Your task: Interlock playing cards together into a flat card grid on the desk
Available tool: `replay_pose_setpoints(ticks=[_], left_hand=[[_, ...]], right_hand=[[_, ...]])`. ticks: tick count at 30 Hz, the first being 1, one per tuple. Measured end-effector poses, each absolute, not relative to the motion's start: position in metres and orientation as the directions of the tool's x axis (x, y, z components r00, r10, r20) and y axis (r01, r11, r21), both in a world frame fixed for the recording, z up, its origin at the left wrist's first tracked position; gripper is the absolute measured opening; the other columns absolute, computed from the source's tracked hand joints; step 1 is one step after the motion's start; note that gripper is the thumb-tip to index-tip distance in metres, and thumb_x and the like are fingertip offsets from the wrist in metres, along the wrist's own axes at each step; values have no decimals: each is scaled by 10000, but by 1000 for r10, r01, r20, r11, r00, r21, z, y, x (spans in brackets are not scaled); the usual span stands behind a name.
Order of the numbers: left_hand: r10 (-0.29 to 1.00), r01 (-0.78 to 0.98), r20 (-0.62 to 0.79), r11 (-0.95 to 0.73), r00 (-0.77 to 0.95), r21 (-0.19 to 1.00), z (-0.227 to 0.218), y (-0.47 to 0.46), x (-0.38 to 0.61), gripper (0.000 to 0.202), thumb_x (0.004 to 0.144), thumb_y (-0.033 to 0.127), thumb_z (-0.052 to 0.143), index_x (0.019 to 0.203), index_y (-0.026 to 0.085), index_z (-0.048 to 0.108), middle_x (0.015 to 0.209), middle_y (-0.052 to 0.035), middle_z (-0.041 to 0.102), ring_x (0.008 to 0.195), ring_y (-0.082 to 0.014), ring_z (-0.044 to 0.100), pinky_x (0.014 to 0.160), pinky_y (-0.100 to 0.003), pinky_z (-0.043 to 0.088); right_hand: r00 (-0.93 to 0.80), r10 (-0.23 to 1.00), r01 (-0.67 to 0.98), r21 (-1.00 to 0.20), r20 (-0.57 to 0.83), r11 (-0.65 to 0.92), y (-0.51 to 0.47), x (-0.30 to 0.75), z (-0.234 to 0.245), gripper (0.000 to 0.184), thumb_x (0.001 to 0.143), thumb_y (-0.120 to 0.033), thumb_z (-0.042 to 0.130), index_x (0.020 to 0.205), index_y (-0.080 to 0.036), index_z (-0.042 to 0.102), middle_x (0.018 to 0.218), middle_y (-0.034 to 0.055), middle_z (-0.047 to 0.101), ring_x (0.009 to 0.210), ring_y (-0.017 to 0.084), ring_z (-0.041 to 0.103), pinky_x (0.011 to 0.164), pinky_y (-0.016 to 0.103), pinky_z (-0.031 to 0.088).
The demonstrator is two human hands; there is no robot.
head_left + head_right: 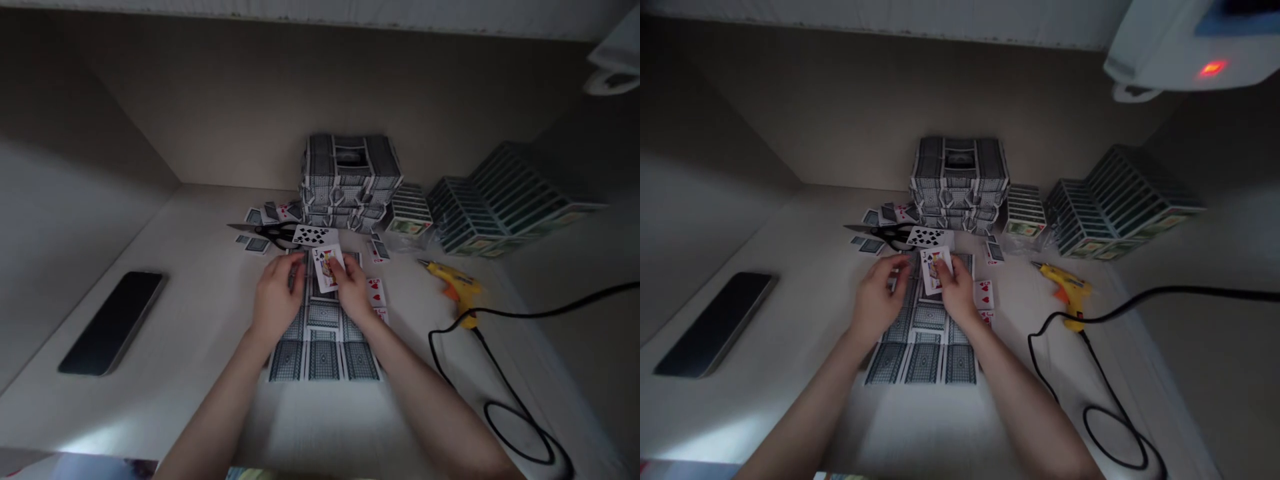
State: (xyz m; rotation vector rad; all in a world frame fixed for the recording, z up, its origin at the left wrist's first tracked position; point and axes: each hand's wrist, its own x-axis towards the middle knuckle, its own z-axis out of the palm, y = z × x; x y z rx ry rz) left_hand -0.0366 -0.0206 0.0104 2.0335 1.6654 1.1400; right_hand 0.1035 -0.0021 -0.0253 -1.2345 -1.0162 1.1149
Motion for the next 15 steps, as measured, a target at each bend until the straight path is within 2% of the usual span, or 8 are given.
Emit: replay_pose_setpoints(ticks=[2,4,7,9,10,15], left_hand=[[915,798,379,-330,139,504,22,-20,-31,239,866,215,460,1072,180,577,1041,-77,641,985,-212,590,868,-347,479],[912,856,340,-355,230,375,31,-9,-25,242,868,199,447,1060,177,593,1039,-83,644,968,-223,594,853,-351,481],[899,897,277,-397,339,193,34,21,-21,274,852,143,431,1067,148,600,1053,-109,639,974,-238,593,816,-346,486],[863,878,237,-473,445,76,31,41,-19,298,818,77,432,1060,114,601,1094,-134,621,1046,-242,569,853,-334,468],[846,864,222,-502,485,25,29,49,-19,304,809,56,425,1054,93,601,1120,-153,610,1061,-244,565,868,-336,458],[805,813,119,-569,581,-124,25,61,-12,247,822,59,403,937,58,621,913,-172,662,872,-271,628,740,-371,468]], right_hand=[[270,963,-94,-995,19,46,-1,103,-26,286,774,-442,546,880,-180,580,773,11,630,687,153,555,644,273,456],[352,935,-80,-994,45,77,-1,102,-26,259,783,-414,540,895,-182,564,783,10,619,698,149,550,661,275,455],[412,909,-69,-993,60,97,-1,101,-26,245,791,-401,533,900,-183,555,776,7,605,693,143,545,666,274,451],[419,906,-92,-991,55,102,-2,101,-25,246,785,-403,539,892,-182,552,773,5,603,684,140,546,658,272,451],[415,909,-106,-989,50,103,-2,100,-25,246,782,-403,543,888,-181,551,773,5,603,681,139,547,651,268,451],[398,917,-152,-984,23,91,-3,100,-24,245,767,-405,561,863,-180,548,746,-6,597,641,127,533,598,246,438]])
